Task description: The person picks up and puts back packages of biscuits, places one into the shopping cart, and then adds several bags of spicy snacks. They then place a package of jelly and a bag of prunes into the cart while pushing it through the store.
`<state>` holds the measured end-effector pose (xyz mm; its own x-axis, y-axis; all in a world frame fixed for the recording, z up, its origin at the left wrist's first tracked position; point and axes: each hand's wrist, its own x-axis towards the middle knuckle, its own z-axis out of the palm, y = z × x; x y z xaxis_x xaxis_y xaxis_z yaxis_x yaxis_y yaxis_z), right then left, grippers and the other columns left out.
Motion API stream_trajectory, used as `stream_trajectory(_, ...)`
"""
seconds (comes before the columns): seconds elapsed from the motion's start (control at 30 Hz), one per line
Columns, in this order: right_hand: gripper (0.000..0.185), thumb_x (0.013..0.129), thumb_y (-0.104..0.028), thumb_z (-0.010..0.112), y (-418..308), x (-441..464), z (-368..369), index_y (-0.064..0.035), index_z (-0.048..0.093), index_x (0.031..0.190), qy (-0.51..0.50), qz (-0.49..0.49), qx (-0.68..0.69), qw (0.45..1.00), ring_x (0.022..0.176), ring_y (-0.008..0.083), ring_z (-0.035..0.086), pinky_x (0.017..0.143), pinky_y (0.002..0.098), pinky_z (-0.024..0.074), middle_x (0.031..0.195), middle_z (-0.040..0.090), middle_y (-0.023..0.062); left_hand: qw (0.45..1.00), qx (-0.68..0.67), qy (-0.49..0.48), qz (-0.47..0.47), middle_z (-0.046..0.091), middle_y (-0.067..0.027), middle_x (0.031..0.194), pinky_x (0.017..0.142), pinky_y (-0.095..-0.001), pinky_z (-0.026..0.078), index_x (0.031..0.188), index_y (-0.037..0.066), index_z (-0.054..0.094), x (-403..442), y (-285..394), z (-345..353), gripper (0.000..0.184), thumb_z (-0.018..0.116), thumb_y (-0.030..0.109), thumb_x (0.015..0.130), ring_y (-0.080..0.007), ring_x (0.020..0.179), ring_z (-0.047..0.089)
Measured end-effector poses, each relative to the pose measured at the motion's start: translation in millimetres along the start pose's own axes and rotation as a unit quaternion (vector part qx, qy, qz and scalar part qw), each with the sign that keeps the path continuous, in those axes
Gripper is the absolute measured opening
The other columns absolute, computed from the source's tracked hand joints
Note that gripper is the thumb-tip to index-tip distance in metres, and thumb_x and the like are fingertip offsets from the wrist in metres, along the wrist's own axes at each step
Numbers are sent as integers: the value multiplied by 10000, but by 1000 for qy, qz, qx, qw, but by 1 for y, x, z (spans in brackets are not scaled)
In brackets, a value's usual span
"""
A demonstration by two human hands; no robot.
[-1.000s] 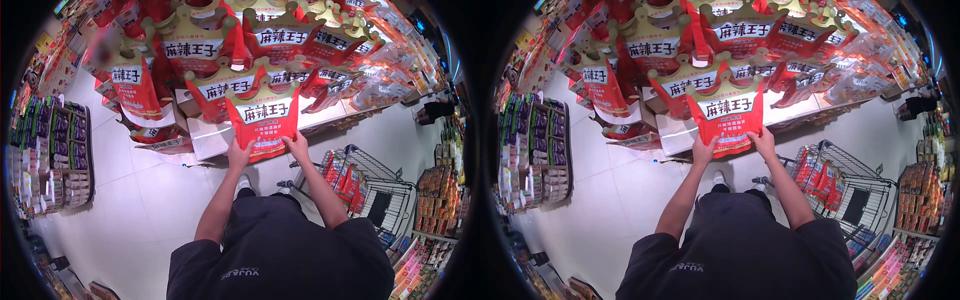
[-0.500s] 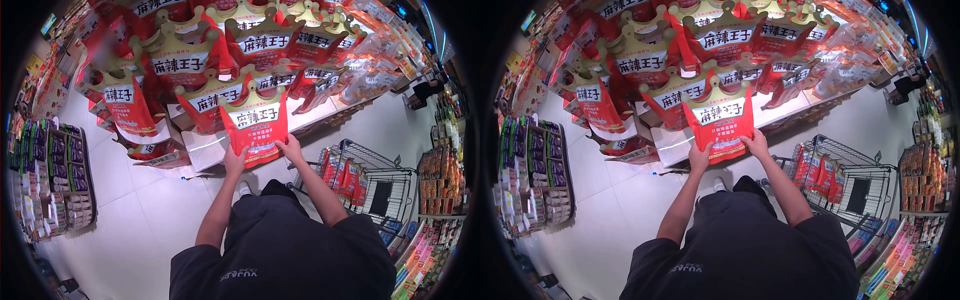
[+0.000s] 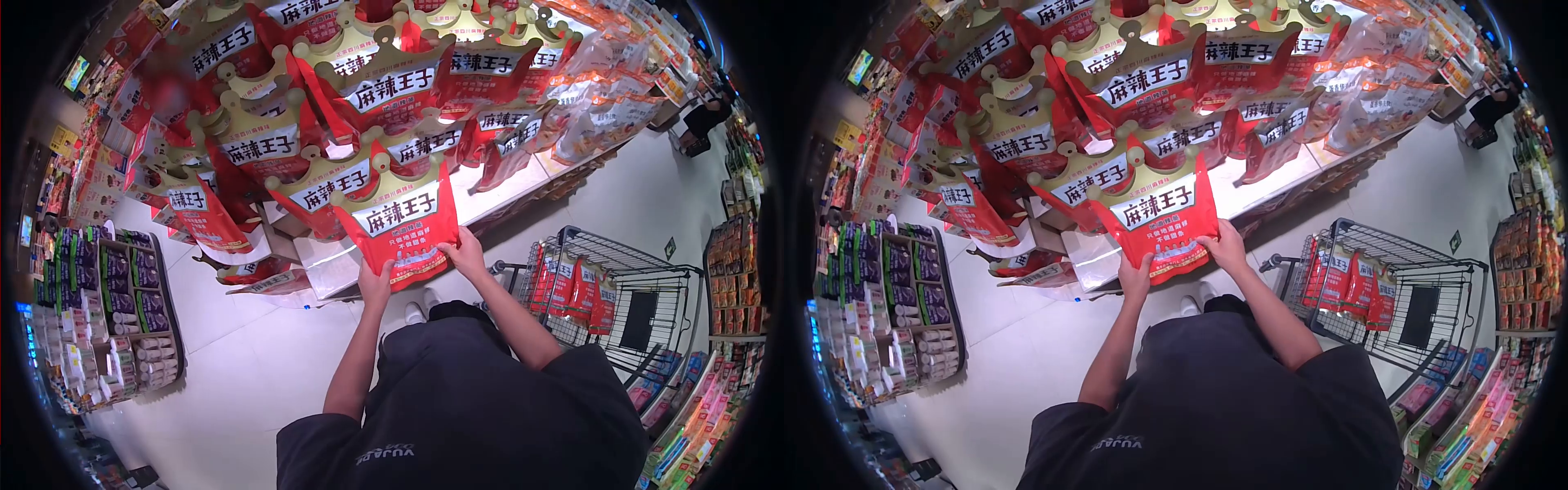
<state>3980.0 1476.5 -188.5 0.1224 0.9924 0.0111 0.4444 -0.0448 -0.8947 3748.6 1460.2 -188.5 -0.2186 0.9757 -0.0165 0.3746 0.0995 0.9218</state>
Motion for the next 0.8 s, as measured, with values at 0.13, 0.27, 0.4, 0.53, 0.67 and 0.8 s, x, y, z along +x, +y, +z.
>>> stream_trajectory(0.13,465,725,-258,726,1,1,-5,-20,591,1101,10,-40,2,999,993,316,585,847,378,459,1069,604,160,1000,12,3,-2,639,-185,988,796,-397,475,1105,2,530,2,4,3,433,698,240,784,-331,912,626)
stream_trajectory(0.27,462,720,-271,731,6,8,-14,-26,599,1089,-30,-33,-5,999,975,316,592,831,377,466,1063,608,151,999,35,-1,-22,640,-186,989,800,-396,473,1106,3,540,3,-1,8,426,697,234,784,-330,920,623)
stream_trajectory(0.4,444,720,-281,732,7,14,-16,-30,611,1065,-42,-26,-25,998,951,305,601,811,376,474,1040,615,135,998,58,15,-11,648,-175,1009,810,-377,479,1120,1,540,2,0,13,420,690,223,796,-300,932,631)
stream_trajectory(0.53,402,718,-216,733,5,9,-19,-4,618,1040,-35,-43,-9,998,915,289,612,802,344,475,1018,621,134,999,44,9,-16,655,-152,1034,822,-345,486,1133,-5,537,-4,3,12,405,682,195,812,-249,939,640)
stream_trajectory(0.67,439,726,-267,726,10,8,-18,-35,604,1078,-25,-51,-16,998,957,301,598,818,369,471,1040,616,132,999,36,8,-26,653,-140,1040,824,-327,489,1131,-16,539,-2,-2,13,388,680,158,814,-223,924,639)
stream_trajectory(0.8,427,747,-238,715,2,4,-22,-13,590,1087,-38,-39,27,998,953,275,606,825,349,471,1034,621,135,995,-75,12,-61,649,-132,1041,823,-311,495,1119,-31,547,-4,8,14,371,684,108,804,-196,914,633)
